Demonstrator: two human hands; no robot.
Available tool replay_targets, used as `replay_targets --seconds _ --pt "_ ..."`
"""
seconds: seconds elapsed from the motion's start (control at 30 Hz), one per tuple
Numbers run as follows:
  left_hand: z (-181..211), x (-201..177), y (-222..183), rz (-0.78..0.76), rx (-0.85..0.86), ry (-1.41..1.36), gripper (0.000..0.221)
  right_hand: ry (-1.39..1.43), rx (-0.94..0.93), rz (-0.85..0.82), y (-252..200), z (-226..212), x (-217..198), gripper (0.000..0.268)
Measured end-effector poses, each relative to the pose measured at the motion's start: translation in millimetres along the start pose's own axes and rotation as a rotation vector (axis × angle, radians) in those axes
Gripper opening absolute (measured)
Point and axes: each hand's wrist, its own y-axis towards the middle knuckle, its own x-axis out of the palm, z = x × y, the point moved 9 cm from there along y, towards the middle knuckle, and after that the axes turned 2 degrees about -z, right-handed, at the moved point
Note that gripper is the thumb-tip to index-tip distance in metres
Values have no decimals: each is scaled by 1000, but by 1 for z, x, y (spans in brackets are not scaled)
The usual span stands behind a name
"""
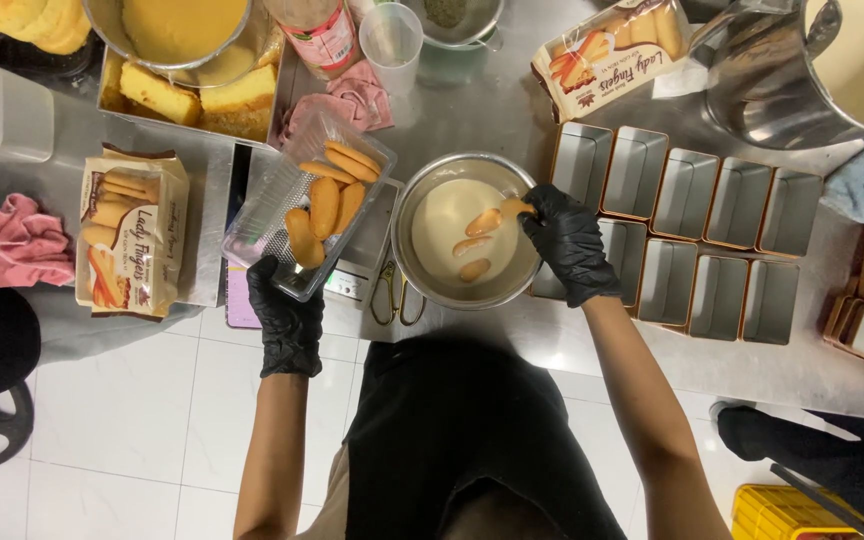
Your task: Prepare tiramisu by dipping ladyfingers into a liquid mixture and arranging them in small baking tins.
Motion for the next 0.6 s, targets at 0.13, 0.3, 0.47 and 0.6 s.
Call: replay_targets --seconds 0.13,0.3,0.47,0.6 --pt "7 29 -13 2 11 -10 30 32 75 27 -3 13 -4 31" --pt "11 21 -14 43 10 -26 32 563 194 123 -29 80 -19 29" --pt "12 -35 8 79 -1 -138 30 696 438 235 -80 132 -42 23" --pt "13 21 -16 84 -4 -117 31 240 421 191 -87 133 -5 24"
